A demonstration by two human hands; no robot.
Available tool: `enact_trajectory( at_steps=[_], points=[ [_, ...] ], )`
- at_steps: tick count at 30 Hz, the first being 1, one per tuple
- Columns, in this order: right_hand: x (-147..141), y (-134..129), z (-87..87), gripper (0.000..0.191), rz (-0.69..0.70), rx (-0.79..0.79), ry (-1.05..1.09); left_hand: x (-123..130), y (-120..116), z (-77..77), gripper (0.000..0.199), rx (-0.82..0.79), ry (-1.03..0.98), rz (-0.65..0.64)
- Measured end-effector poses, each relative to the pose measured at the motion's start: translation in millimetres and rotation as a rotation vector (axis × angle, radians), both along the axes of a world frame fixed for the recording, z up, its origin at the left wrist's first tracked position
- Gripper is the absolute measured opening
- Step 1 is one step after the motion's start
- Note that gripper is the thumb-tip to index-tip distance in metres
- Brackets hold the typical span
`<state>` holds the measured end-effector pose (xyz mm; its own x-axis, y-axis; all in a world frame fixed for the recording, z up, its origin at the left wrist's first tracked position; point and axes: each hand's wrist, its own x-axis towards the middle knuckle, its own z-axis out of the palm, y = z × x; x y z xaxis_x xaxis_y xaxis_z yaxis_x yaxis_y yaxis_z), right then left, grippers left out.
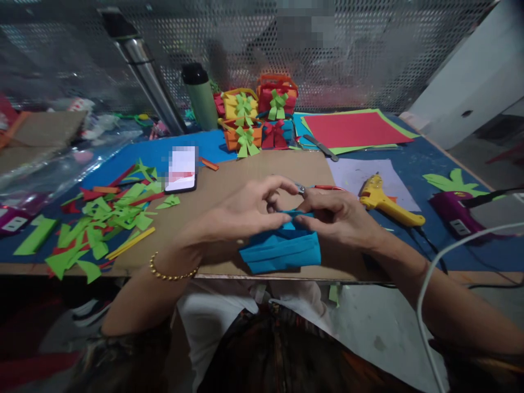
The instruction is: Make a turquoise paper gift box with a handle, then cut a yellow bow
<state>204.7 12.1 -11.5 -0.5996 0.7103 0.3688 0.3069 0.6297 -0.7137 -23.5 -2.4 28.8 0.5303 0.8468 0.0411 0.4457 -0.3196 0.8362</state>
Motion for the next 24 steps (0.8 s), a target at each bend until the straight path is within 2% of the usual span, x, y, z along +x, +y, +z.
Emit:
enact_trajectory(
  at_steps=[2, 5, 7, 10, 14, 19, 24],
  points=[
    [4, 3, -1.1, 0.023, -0.088, -0.075, 0.041, -7, 3, 3.6, 0.036, 0.038, -0.086, 0.080],
    [10, 8, -1.6, 0.029, -0.194, -0.142, 0.163, -15, 8, 5.2, 0.048, 0.123, -0.206, 0.207],
    [12, 11, -0.9, 0.031, -0.240, -0.152, 0.244, -17, 9, 3.7, 0.053, 0.112, -0.248, 0.244],
    [14, 13, -0.2, 0.032, -0.301, -0.156, 0.324, -15, 9, -0.3, 0.046, 0.036, -0.276, 0.238],
    [16, 12, -2.3, 0.029, -0.330, -0.122, 0.305, -13, 12, -4.2, 0.042, -0.048, -0.296, 0.142],
    [17, 11, -5.0, 0.022, -0.319, -0.033, 0.290, -12, 14, -5.2, 0.029, -0.049, -0.292, 0.198],
    [16, 9, -2.3, 0.015, -0.265, 0.067, 0.254, -11, 15, -9.5, 0.023, -0.009, -0.298, 0.200]
  ],
)
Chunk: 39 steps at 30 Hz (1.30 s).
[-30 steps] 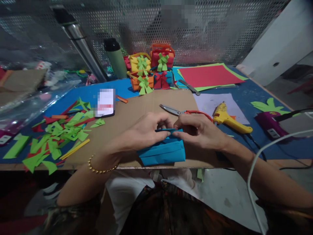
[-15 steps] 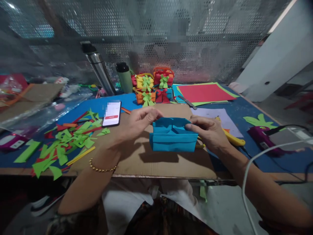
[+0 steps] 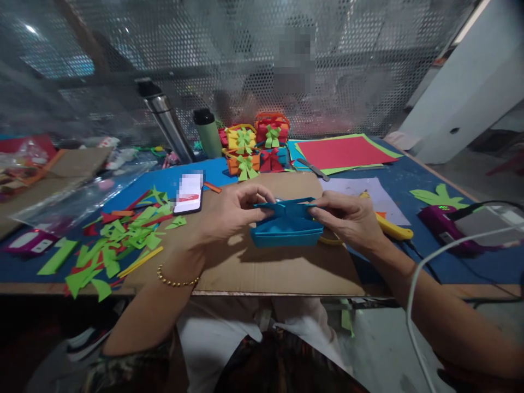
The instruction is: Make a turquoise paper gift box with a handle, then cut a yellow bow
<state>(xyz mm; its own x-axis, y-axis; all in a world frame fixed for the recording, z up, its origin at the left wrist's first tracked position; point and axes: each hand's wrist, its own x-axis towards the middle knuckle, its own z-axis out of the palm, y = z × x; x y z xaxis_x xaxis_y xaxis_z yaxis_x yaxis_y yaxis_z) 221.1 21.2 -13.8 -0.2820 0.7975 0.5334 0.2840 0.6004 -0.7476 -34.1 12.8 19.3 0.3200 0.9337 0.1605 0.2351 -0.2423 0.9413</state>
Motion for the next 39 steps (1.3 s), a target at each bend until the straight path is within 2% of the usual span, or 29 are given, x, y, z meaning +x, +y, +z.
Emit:
enact_trajectory(
  at_steps=[4, 10, 17, 21, 25, 28, 30, 33, 37, 39],
  points=[
    [0, -1, 1.5, 0.014, 0.031, 0.033, -0.026, 1, 2, -3.3, 0.019, 0.061, 0.036, -0.010],
    [0, 1, -1.5, 0.014, 0.074, -0.032, -0.003, 1, 1, -1.2, 0.016, 0.099, 0.077, 0.011],
    [0, -3, 0.6, 0.013, -0.025, 0.044, 0.018, -2, -4, 4.8, 0.024, 0.090, 0.036, 0.004],
    [-2, -3, 1.2, 0.014, -0.023, 0.085, 0.033, -3, -5, 3.7, 0.039, 0.019, -0.036, -0.003],
    [-1, -2, 1.1, 0.015, 0.007, 0.095, 0.018, -1, -5, -0.8, 0.041, -0.078, -0.104, 0.003],
    [2, -2, 2.4, 0.022, 0.024, 0.099, -0.030, 0, -3, -2.9, 0.040, -0.119, -0.125, 0.012],
    [6, -2, 3.7, 0.028, -0.018, 0.148, -0.060, 0, -1, -3.7, 0.035, -0.119, -0.145, 0.031],
    [10, -2, 4.9, 0.032, -0.098, 0.305, -0.110, -1, 2, -5.0, 0.031, -0.105, -0.171, 0.048],
    [10, 0, 1.7, 0.056, -0.007, 0.511, -0.298, -1, 2, -5.6, 0.030, -0.091, -0.114, -0.006],
    [7, 0, -1.8, 0.057, 0.020, 0.554, -0.368, 0, -1, -4.5, 0.030, -0.105, -0.071, -0.075]
  ],
)
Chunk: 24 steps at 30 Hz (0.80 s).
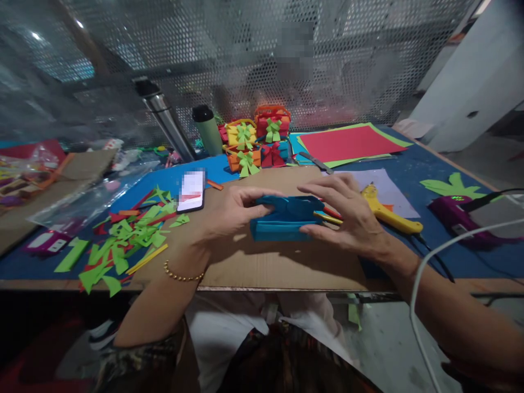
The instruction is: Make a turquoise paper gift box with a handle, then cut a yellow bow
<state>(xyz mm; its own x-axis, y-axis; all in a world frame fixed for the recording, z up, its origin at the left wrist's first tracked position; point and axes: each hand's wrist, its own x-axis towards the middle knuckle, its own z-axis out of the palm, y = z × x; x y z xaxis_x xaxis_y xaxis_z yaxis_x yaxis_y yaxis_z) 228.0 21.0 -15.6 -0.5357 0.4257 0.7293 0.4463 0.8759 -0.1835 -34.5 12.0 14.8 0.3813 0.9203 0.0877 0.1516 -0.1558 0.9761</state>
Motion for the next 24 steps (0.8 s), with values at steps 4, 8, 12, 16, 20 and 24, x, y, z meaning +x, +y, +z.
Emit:
enact_trajectory(
  at_steps=[4, 8, 12, 16, 20, 24],
  points=[
    [-4, -1, -6.0, 0.053, -0.023, -0.046, -0.037, 1, -6, 2.7, 0.028, -0.039, 0.009, -0.124],
    [-4, 0, -6.6, 0.046, -0.031, -0.096, -0.045, 0, -8, 3.3, 0.030, -0.071, -0.032, -0.175],
    [-4, 3, -5.7, 0.042, -0.050, -0.155, -0.050, 2, -9, 3.2, 0.052, -0.147, -0.119, -0.173],
    [-5, 3, -3.5, 0.041, -0.047, -0.222, 0.011, 6, -7, 0.0, 0.083, -0.197, -0.101, -0.070],
    [-1, 0, 3.4, 0.048, 0.044, -0.523, 0.221, 8, -4, -5.4, 0.072, -0.099, -0.036, 0.021],
    [-1, -1, 9.7, 0.051, 0.037, -0.759, 0.289, 8, -5, -5.0, 0.067, 0.066, 0.116, -0.060]
  ],
)
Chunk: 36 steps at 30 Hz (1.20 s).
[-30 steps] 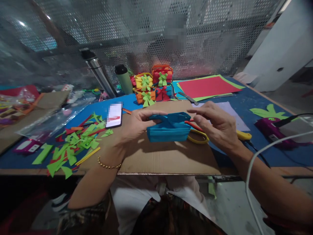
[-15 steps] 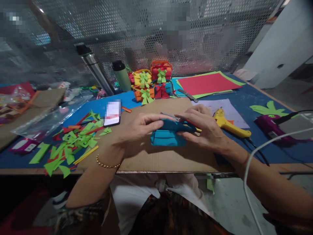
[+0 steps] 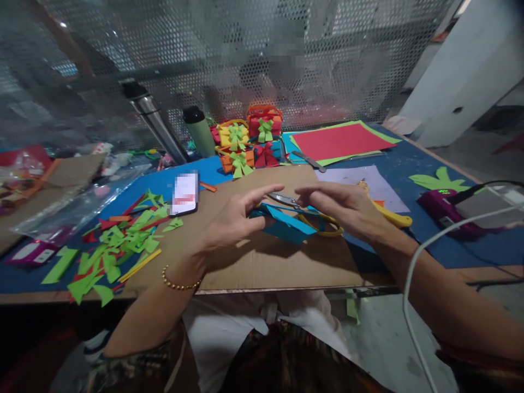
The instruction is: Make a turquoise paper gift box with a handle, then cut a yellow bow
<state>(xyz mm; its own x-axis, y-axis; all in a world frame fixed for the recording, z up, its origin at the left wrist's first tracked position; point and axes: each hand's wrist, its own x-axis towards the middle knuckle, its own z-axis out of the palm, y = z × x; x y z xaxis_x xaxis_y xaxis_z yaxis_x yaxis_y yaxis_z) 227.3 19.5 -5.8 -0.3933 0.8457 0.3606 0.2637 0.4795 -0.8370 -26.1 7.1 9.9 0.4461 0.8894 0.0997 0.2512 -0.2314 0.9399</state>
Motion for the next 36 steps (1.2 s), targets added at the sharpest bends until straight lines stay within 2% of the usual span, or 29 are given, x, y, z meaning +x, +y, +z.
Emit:
enact_trajectory(
  at_steps=[2, 5, 11, 15, 18, 22, 25, 27, 29, 33, 36],
  points=[
    [-4, -1, 1.7, 0.047, 0.085, -0.041, -0.054, 0, -2, 2.3, 0.064, 0.071, 0.058, -0.013],
    [-11, -4, 3.0, 0.052, 0.192, -0.166, -0.044, -1, -4, 5.5, 0.062, 0.126, 0.103, -0.054],
    [-16, -10, 3.0, 0.058, 0.241, -0.442, 0.100, -3, -7, 8.4, 0.062, 0.165, 0.133, -0.159],
    [-18, -11, 1.6, 0.056, 0.250, -0.493, 0.223, -3, -10, 11.7, 0.060, 0.155, 0.116, -0.219],
    [-24, -12, -1.9, 0.052, 0.285, -0.531, 0.328, -4, -10, 12.6, 0.068, 0.116, 0.112, -0.276],
    [-32, -12, -7.4, 0.054, 0.280, -0.478, 0.387, -5, -10, 7.5, 0.081, 0.017, 0.082, -0.329],
    [-36, -13, -7.7, 0.055, 0.274, -0.486, 0.381, -2, -11, 1.4, 0.081, -0.031, 0.056, -0.327],
    [-36, -15, -5.7, 0.055, 0.246, -0.527, 0.372, 1, -13, -1.7, 0.073, -0.073, -0.014, -0.347],
    [-36, -16, -3.3, 0.056, 0.218, -0.549, 0.356, 5, -15, -3.3, 0.056, -0.127, -0.119, -0.347],
    [-33, -13, -2.0, 0.057, 0.184, -0.552, 0.298, 9, -16, -2.6, 0.017, -0.149, -0.175, -0.196],
    [-28, -8, -3.9, 0.060, 0.124, -0.539, 0.329, 10, -17, 1.1, 0.012, -0.089, -0.128, -0.131]
  ],
)
